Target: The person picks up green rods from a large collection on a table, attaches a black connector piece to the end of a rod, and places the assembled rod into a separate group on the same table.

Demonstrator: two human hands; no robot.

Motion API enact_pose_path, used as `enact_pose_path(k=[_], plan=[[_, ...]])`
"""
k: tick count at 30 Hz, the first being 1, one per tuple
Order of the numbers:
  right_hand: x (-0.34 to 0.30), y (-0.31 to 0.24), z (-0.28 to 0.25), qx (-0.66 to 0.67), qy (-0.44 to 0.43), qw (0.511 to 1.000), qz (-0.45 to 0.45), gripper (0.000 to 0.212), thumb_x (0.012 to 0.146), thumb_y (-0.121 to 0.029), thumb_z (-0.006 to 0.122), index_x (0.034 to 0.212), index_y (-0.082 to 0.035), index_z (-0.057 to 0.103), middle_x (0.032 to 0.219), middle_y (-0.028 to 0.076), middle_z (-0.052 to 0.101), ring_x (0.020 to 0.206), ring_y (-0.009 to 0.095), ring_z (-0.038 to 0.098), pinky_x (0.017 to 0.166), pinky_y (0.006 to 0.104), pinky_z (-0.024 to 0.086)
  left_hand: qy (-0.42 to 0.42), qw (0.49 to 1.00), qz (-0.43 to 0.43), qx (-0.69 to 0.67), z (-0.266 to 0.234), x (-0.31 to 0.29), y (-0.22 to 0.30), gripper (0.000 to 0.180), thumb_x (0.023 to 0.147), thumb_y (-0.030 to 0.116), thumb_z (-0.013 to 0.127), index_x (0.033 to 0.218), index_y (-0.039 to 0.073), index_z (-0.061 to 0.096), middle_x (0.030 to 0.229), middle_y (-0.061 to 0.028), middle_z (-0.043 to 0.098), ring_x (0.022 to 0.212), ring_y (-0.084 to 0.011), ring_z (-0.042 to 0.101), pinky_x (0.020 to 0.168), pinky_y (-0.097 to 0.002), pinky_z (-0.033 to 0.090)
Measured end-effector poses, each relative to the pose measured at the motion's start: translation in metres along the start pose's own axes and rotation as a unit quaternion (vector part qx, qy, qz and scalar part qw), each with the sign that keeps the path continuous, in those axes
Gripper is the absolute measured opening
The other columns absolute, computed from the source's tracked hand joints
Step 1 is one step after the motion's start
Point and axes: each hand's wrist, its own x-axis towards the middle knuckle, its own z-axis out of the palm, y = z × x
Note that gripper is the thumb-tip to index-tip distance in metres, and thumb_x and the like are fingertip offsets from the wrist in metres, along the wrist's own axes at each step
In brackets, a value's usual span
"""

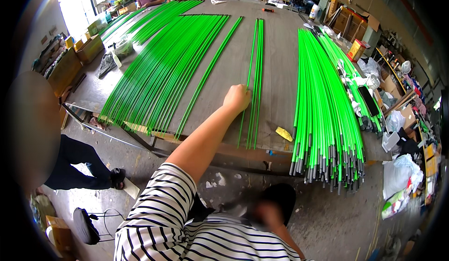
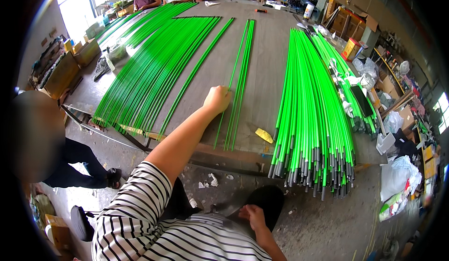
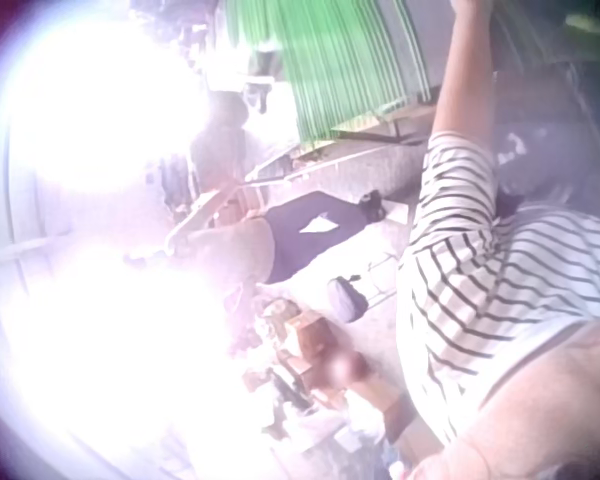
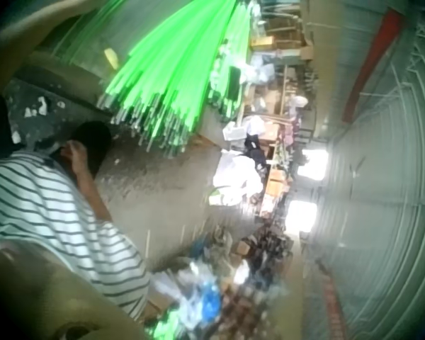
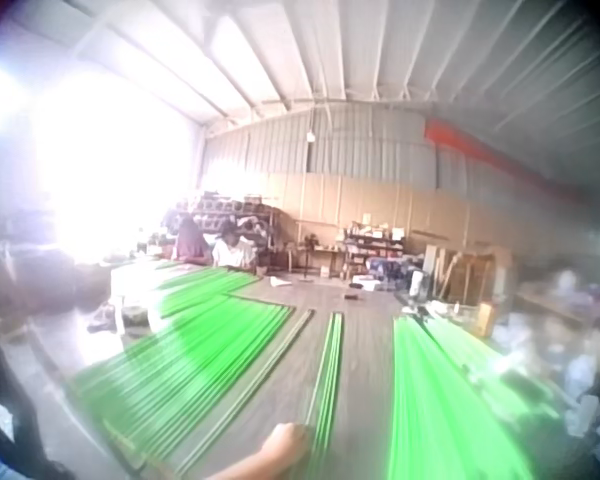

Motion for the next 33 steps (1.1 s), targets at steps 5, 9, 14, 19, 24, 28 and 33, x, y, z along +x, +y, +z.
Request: enact_pose_path(k=[5, 9, 14, 19, 24, 28, 33], plan=[[-0.003, -0.002, 0.003, -0.106, -0.003, 0.993, -0.056, 0.018, 0.086, -0.014, 0.052, 0.088, 0.003, 0.056, 0.079, 0.014, 0.060, 0.065, 0.024, 0.061, 0.061, 0.0344, 0.053, -0.019, 0.999, -0.011, 0.038, 0.001, 0.002, 0.009, 0.025, 0.079, 0.021, 0.049, 0.077, -0.001, 0.060, 0.081, -0.0224, 0.060, 0.077, -0.0383, 0.058, 0.069, -0.0445, 0.048], [-0.003, -0.009, 0.006, -0.124, 0.011, 0.991, -0.046, 0.019, 0.086, -0.015, 0.052, 0.088, 0.003, 0.056, 0.079, 0.014, 0.060, 0.065, 0.023, 0.061, 0.061, 0.0344, 0.053, -0.023, 0.997, -0.012, 0.073, -0.003, 0.000, 0.015, 0.027, 0.079, 0.021, 0.047, 0.076, -0.001, 0.061, 0.080, -0.0224, 0.060, 0.077, -0.0374, 0.059, 0.068, -0.0439, 0.049], [-0.003, -0.008, 0.007, -0.117, 0.011, 0.992, -0.034, 0.021, 0.086, -0.017, 0.052, 0.088, 0.004, 0.055, 0.079, 0.015, 0.060, 0.065, 0.023, 0.061, 0.061, 0.0345, 0.053, -0.008, 0.997, 0.010, 0.082, 0.005, -0.001, 0.007, 0.024, 0.078, 0.022, 0.046, 0.077, 0.003, 0.061, 0.076, -0.0214, 0.060, 0.075, -0.0381, 0.058, 0.069, -0.0442, 0.048], [-0.001, 0.001, 0.004, -0.113, 0.007, 0.992, -0.059, 0.021, 0.086, -0.016, 0.052, 0.088, 0.004, 0.055, 0.079, 0.015, 0.060, 0.064, 0.023, 0.061, 0.061, 0.0341, 0.053, -0.013, 0.995, 0.033, 0.090, 0.004, -0.002, 0.008, 0.023, 0.078, 0.022, 0.047, 0.076, 0.003, 0.061, 0.076, -0.0207, 0.060, 0.075, -0.0378, 0.058, 0.068, -0.0445, 0.048], [-0.001, 0.002, 0.008, 0.067, 0.052, 0.996, 0.035, 0.020, 0.087, -0.016, 0.052, 0.087, 0.004, 0.055, 0.077, 0.015, 0.060, 0.063, 0.022, 0.061, 0.060, 0.0339, 0.053, -0.025, 0.994, 0.023, 0.103, 0.004, -0.001, 0.008, 0.023, 0.079, 0.022, 0.047, 0.077, 0.004, 0.061, 0.077, -0.0200, 0.060, 0.075, -0.0373, 0.058, 0.068, -0.0447, 0.048], [-0.001, 0.001, 0.009, 0.066, 0.051, 0.996, 0.038, 0.020, 0.087, -0.016, 0.051, 0.087, 0.004, 0.055, 0.077, 0.014, 0.060, 0.063, 0.022, 0.061, 0.060, 0.0334, 0.053, -0.040, 0.994, 0.020, 0.105, 0.003, 0.000, 0.011, 0.023, 0.080, 0.022, 0.047, 0.079, 0.004, 0.061, 0.079, -0.0194, 0.061, 0.076, -0.0369, 0.058, 0.069, -0.0447, 0.047], [0.002, -0.002, 0.007, -0.086, 0.006, 0.996, -0.031, 0.021, 0.087, -0.017, 0.052, 0.086, 0.004, 0.055, 0.078, 0.014, 0.060, 0.064, 0.022, 0.061, 0.060, 0.0326, 0.053, -0.020, 0.996, 0.014, 0.091, 0.006, 0.001, 0.008, 0.024, 0.081, 0.024, 0.047, 0.080, 0.004, 0.061, 0.079, -0.0188, 0.061, 0.076, -0.0370, 0.058, 0.069, -0.0439, 0.048]])
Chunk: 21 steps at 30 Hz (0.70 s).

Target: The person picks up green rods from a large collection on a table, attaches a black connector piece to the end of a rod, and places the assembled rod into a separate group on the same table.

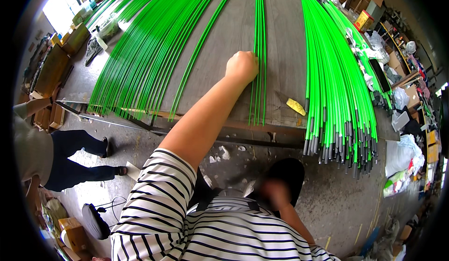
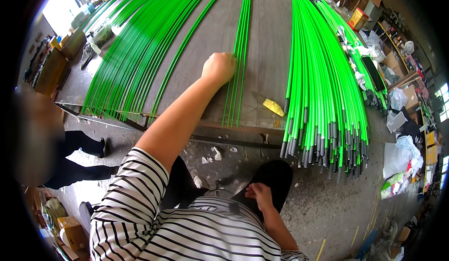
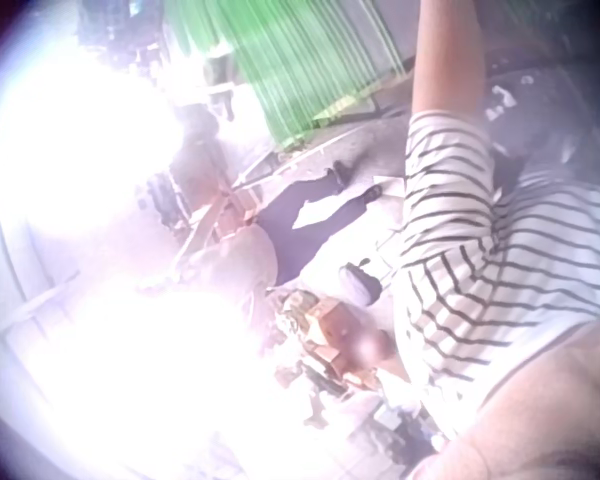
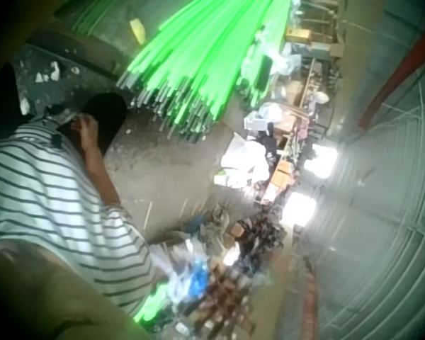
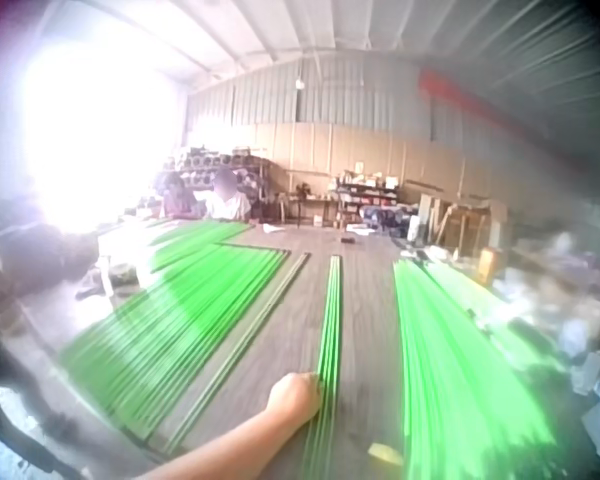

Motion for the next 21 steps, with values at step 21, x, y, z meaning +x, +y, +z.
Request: enact_pose_path(k=[21], plan=[[0.052, 0.007, 0.025, 0.163, 0.004, 0.979, 0.124, 0.016, 0.084, -0.015, 0.057, 0.088, 0.001, 0.057, 0.079, 0.011, 0.062, 0.063, 0.017, 0.061, 0.060, 0.0292, 0.052, 0.049, 0.991, -0.009, -0.123, 0.002, 0.012, -0.014, 0.023, 0.077, 0.022, 0.059, 0.084, 0.001, 0.066, 0.069, -0.0203, 0.060, 0.066, -0.0335, 0.060, 0.064, -0.0363, 0.048]])
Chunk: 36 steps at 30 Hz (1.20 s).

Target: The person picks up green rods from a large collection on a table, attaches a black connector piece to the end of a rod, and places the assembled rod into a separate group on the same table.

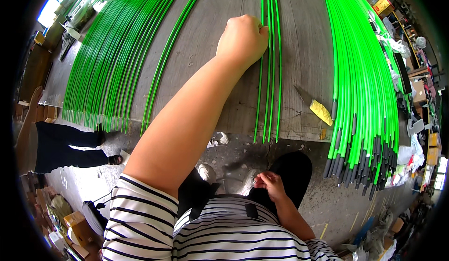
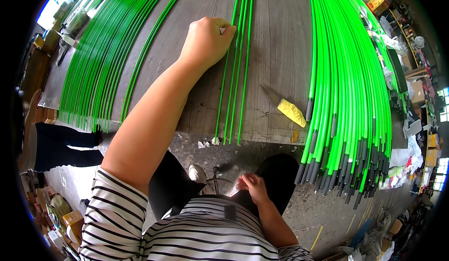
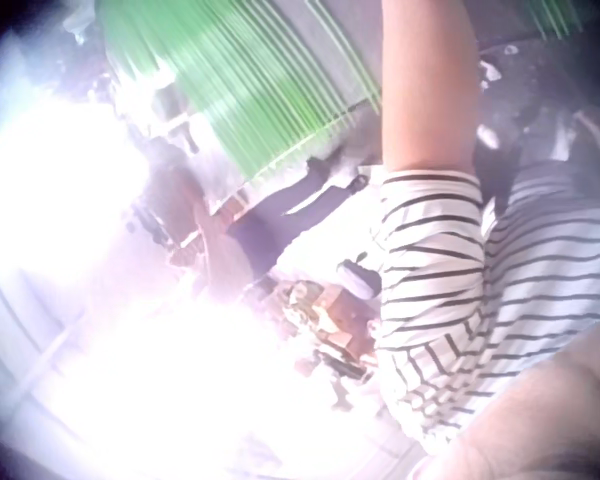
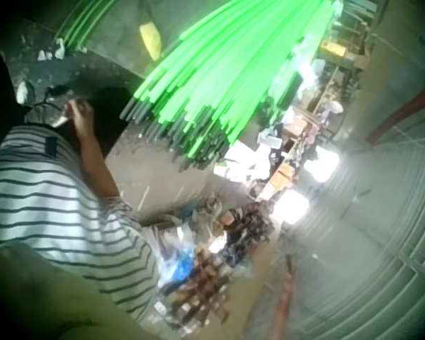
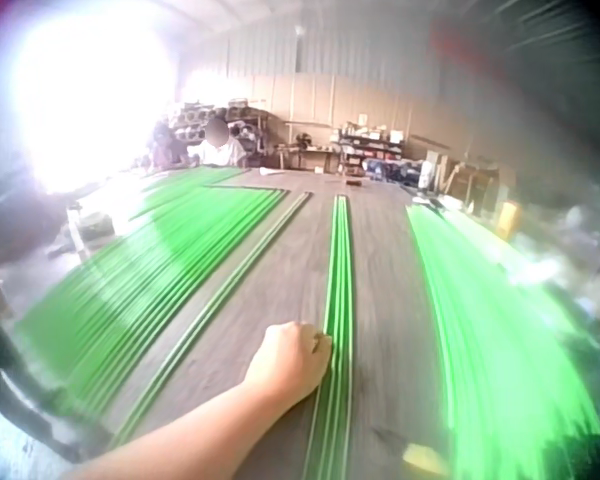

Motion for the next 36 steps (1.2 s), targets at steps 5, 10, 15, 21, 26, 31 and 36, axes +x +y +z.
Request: enact_pose_path(k=[5, 10, 15, 21, 26, 31, 36], plan=[[0.003, 0.002, 0.002, 0.004, -0.012, 1.000, 0.000, 0.016, 0.084, -0.015, 0.057, 0.088, 0.001, 0.057, 0.079, 0.011, 0.062, 0.064, 0.017, 0.061, 0.060, 0.0286, 0.052, -0.018, 1.000, -0.016, 0.004, -0.003, -0.001, 0.003, 0.027, 0.075, 0.025, 0.061, 0.087, 0.001, 0.065, 0.074, -0.0206, 0.062, 0.071, -0.0332, 0.060, 0.066, -0.0363, 0.048], [-0.003, -0.001, 0.007, -0.036, -0.011, 0.999, -0.017, 0.018, 0.085, -0.016, 0.056, 0.086, 0.002, 0.056, 0.077, 0.012, 0.061, 0.063, 0.017, 0.060, 0.059, 0.0284, 0.052, 0.001, 1.000, -0.001, -0.008, -0.002, 0.000, 0.003, 0.029, 0.075, 0.025, 0.061, 0.089, 0.000, 0.064, 0.081, -0.0209, 0.061, 0.077, -0.0349, 0.060, 0.070, -0.0378, 0.049], [-0.005, 0.006, 0.000, -0.066, 0.001, 0.997, -0.035, 0.023, 0.083, -0.021, 0.060, 0.082, 0.002, 0.056, 0.069, 0.008, 0.059, 0.055, 0.015, 0.057, 0.053, 0.0270, 0.049, 0.057, 0.997, 0.042, -0.006, 0.007, 0.001, -0.009, 0.032, 0.075, 0.026, 0.061, 0.093, 0.000, 0.063, 0.077, -0.0200, 0.062, 0.071, -0.0299, 0.062, 0.066, -0.0353, 0.049], [-0.021, 0.008, -0.002, -0.130, -0.009, 0.986, -0.106, 0.036, 0.085, -0.028, 0.056, 0.061, -0.003, 0.051, 0.054, 0.004, 0.050, 0.044, 0.011, 0.047, 0.050, 0.0294, 0.048, -0.045, 0.979, -0.089, -0.177, -0.022, -0.015, -0.009, 0.032, 0.077, 0.020, 0.059, 0.101, -0.001, 0.059, 0.073, -0.0165, 0.062, 0.068, -0.0248, 0.063, 0.060, -0.0332, 0.049], [-0.033, 0.006, -0.007, -0.151, -0.025, 0.983, -0.106, 0.040, 0.086, -0.030, 0.055, 0.057, -0.003, 0.049, 0.048, 0.002, 0.046, 0.042, 0.010, 0.045, 0.050, 0.0292, 0.049, 0.068, 0.983, 0.038, -0.167, -0.042, -0.077, 0.008, 0.018, 0.083, 0.015, 0.057, 0.093, 0.000, 0.058, 0.059, -0.0022, 0.053, 0.047, -0.0075, 0.049, 0.045, -0.0220, 0.040], [-0.077, -0.059, 0.025, -0.340, -0.036, 0.919, -0.197, 0.040, 0.083, -0.032, 0.059, 0.057, -0.002, 0.054, 0.049, 0.003, 0.053, 0.043, 0.010, 0.049, 0.045, 0.0249, 0.041, -0.066, 0.965, 0.024, -0.253, -0.067, -0.174, 0.055, 0.013, 0.079, 0.012, 0.061, 0.086, 0.001, 0.059, 0.064, -0.0072, 0.059, 0.055, -0.0088, 0.051, 0.053, -0.0247, 0.043], [-0.130, -0.153, 0.064, -0.440, 0.044, 0.770, -0.460, 0.035, 0.079, -0.030, 0.063, 0.059, -0.003, 0.056, 0.049, 0.008, 0.054, 0.041, 0.016, 0.050, 0.042, 0.0276, 0.039, -0.156, 0.938, -0.041, -0.308, -0.068, -0.243, 0.048, 0.016, 0.081, 0.013, 0.061, 0.089, 0.000, 0.057, 0.073, -0.0091, 0.063, 0.064, -0.0086, 0.057, 0.059, -0.0240, 0.047]])
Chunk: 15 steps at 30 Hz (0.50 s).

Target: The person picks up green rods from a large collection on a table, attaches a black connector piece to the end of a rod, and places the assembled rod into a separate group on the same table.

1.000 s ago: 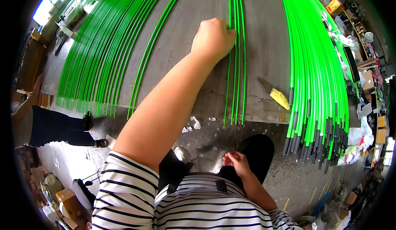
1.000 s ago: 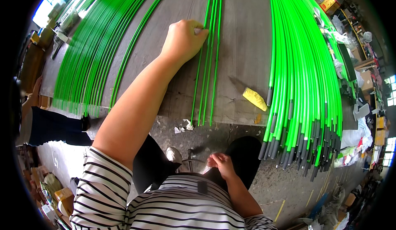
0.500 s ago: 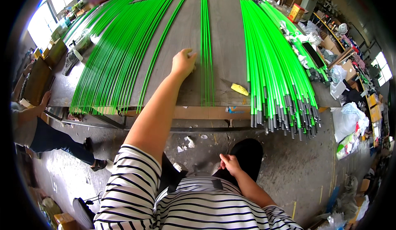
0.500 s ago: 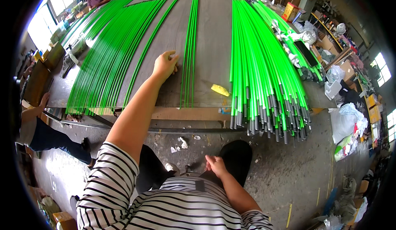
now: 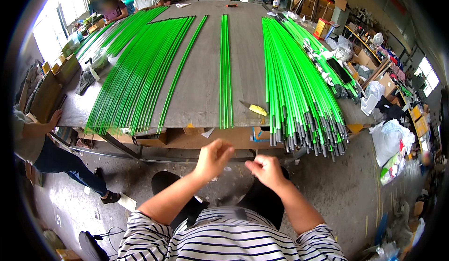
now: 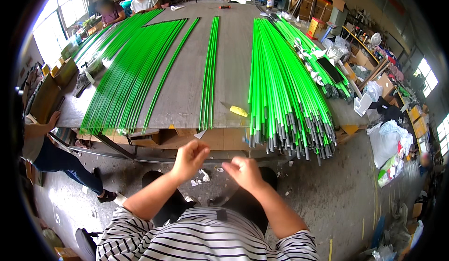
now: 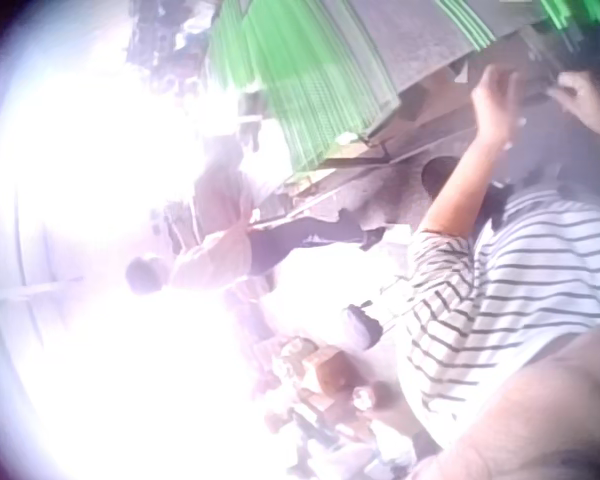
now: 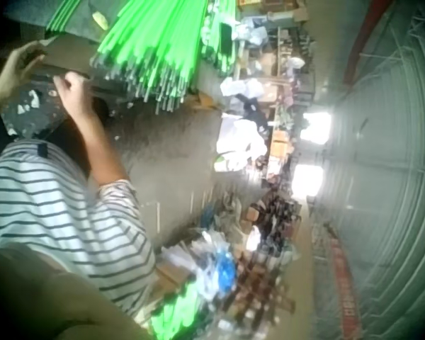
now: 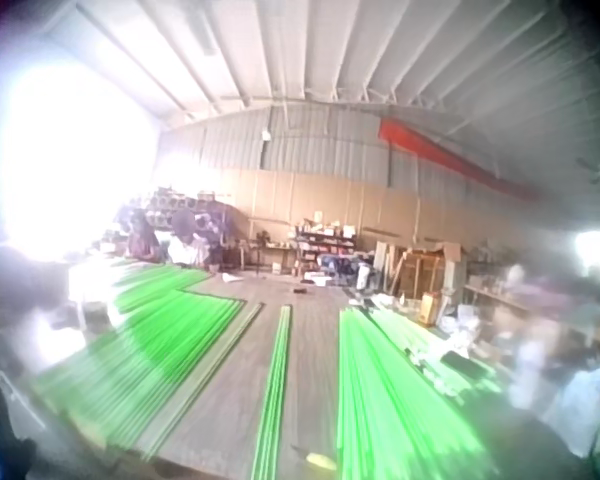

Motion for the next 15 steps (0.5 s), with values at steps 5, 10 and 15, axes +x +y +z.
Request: enact_pose_path(k=[5, 10, 15], plan=[[0.075, -0.037, -0.032, -0.214, 0.121, 0.958, -0.148, 0.022, 0.079, -0.021, 0.060, 0.065, -0.004, 0.059, 0.064, 0.012, 0.059, 0.059, 0.022, 0.059, 0.053, 0.0331, 0.046, -0.013, 0.997, -0.069, 0.019, 0.001, -0.050, -0.055, 0.015, 0.080, 0.010, 0.059, 0.091, 0.000, 0.059, 0.077, -0.0091, 0.064, 0.069, -0.0104, 0.060, 0.064, -0.0254, 0.048], [0.143, 0.000, -0.032, -0.441, 0.082, 0.878, -0.167, 0.012, 0.077, -0.007, 0.053, 0.070, -0.002, 0.062, 0.072, 0.014, 0.062, 0.072, 0.026, 0.060, 0.064, 0.0343, 0.050, -0.067, 0.994, -0.035, 0.075, 0.001, -0.071, -0.058, 0.011, 0.082, 0.010, 0.059, 0.089, 0.001, 0.060, 0.063, -0.0001, 0.056, 0.056, -0.0035, 0.048, 0.052, -0.0202, 0.041], [0.164, -0.001, -0.020, -0.493, 0.031, 0.866, -0.075, 0.013, 0.078, -0.001, 0.046, 0.082, 0.001, 0.058, 0.089, 0.019, 0.059, 0.078, 0.028, 0.060, 0.070, 0.0353, 0.051, -0.058, 0.991, -0.080, 0.091, -0.020, -0.082, -0.057, 0.016, 0.080, 0.014, 0.060, 0.089, 0.002, 0.062, 0.067, -0.0113, 0.061, 0.058, -0.0142, 0.058, 0.056, -0.0267, 0.046]])
